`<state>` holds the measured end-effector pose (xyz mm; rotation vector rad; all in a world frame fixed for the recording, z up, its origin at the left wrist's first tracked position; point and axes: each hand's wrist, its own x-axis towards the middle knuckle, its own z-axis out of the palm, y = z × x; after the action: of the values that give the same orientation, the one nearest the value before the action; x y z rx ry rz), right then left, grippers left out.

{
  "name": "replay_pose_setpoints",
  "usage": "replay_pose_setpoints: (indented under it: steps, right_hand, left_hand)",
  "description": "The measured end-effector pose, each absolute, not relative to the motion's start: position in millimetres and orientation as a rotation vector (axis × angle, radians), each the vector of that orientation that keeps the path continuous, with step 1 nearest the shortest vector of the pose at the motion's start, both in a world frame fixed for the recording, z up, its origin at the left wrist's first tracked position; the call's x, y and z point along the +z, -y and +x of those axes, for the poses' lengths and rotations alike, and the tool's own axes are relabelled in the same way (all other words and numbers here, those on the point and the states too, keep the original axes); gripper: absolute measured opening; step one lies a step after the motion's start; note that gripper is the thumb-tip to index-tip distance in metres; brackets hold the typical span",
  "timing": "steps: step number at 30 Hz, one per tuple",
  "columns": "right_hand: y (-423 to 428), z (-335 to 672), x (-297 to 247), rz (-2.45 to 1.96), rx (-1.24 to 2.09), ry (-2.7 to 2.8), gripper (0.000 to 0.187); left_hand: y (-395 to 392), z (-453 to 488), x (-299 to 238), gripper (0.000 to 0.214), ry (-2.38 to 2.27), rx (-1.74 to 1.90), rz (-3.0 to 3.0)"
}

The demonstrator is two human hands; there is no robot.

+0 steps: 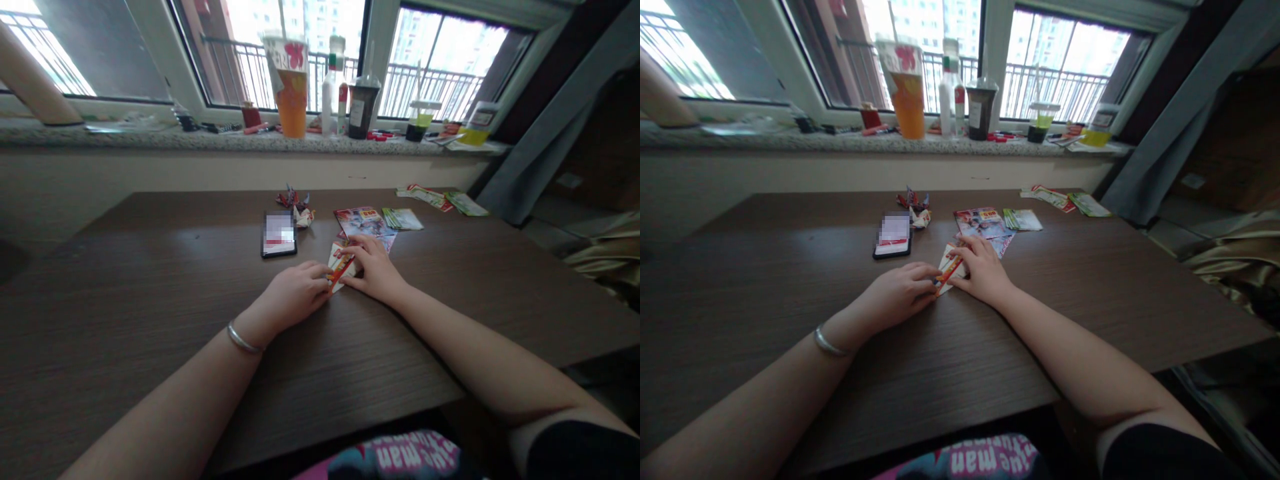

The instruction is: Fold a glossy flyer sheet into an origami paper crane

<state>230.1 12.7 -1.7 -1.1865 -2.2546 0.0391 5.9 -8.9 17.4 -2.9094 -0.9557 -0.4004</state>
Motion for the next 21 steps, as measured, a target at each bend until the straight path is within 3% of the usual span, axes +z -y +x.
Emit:
replay_pose_setpoints:
  steps: [3, 8, 17, 21]
  right_hand:
    - [-17.8, 231.8, -8.2, -1.202, 0.207, 2.183, 0.071]
    - [-24.8, 233.1, -15.1, -1.298, 0.329, 2.081, 0.087]
    - [-22.8, 234.5, -8.0, -1.337, 0.399, 2.175, 0.066]
    - [-22.6, 234.2, -9.3, -1.302, 0.391, 2.178, 0.056]
  left_hand:
    - [8.8, 6.7, 15.6, 0.014, 0.940, -0.447, -2.940]
    - [9.3, 7.1, 15.1, 0.012, 1.026, -0.398, -2.976]
    - [9.4, 9.6, 17.0, 0.010, 1.127, -0.325, -3.030]
    - [7.2, 8.9, 11.6, 0.021, 1.175, -0.433, -3.072]
